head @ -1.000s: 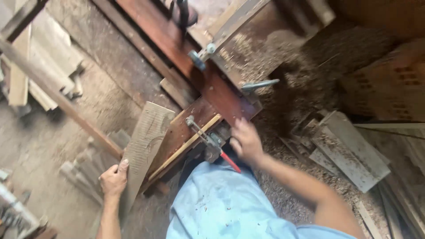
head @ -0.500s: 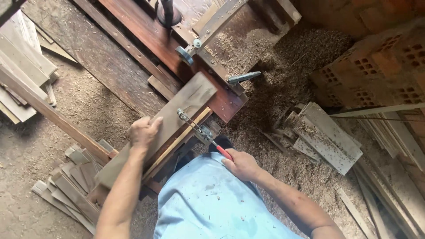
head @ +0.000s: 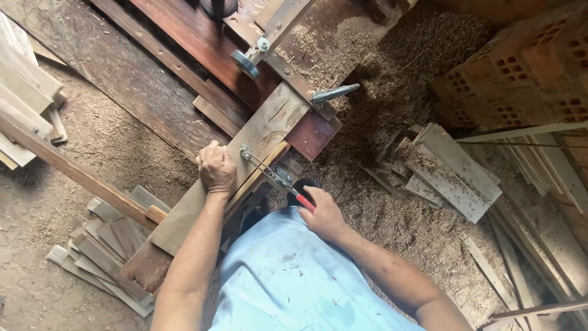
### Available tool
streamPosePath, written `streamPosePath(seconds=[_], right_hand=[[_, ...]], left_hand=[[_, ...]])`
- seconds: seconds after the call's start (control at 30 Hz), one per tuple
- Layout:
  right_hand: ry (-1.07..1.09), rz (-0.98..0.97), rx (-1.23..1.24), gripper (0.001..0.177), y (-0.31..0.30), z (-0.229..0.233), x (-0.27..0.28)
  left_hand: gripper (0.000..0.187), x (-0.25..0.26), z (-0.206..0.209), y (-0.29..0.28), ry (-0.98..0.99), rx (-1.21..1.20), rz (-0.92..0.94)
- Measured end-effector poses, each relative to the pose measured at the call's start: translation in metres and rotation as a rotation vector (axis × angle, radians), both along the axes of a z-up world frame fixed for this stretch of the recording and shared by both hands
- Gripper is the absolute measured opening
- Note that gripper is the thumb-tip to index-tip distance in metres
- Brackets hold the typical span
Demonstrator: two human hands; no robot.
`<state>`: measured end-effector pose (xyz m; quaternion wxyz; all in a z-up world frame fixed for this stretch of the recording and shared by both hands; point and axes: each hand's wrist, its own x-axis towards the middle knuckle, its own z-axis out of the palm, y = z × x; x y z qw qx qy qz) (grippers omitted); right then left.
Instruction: The recorder is using a router table to shape or mill the edges of several wooden planks in a workshop environment.
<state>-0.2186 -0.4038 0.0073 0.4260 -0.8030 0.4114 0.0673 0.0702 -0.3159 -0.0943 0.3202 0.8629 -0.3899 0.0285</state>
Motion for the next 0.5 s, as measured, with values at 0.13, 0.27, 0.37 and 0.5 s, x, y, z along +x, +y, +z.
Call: streamPosePath(seconds=[0.13, 0.27, 0.37, 0.5], right_hand=[[-0.044, 0.014, 0.172, 0.067, -0.009, -0.004, 0.0], [0.109, 0.025, 0.324, 0.055, -0.015, 0.0, 0.013], [0.158, 0.029, 0.275, 0.048, -0.011, -0.025, 0.008], [0.215, 0.155, 0.203, 0.049, -0.022, -0.023, 0.01]], left_hand=[[0.013, 0.0, -0.003, 0.001, 0.039, 0.11, -0.018], [0.01, 0.004, -0.014, 0.0, 0.079, 0.142, -0.022], [0.01, 0.004, -0.025, 0.001, 0.111, 0.174, -0.016], [0.016, 0.005, -0.03, 0.004, 0.08, 0.118, 0.018]])
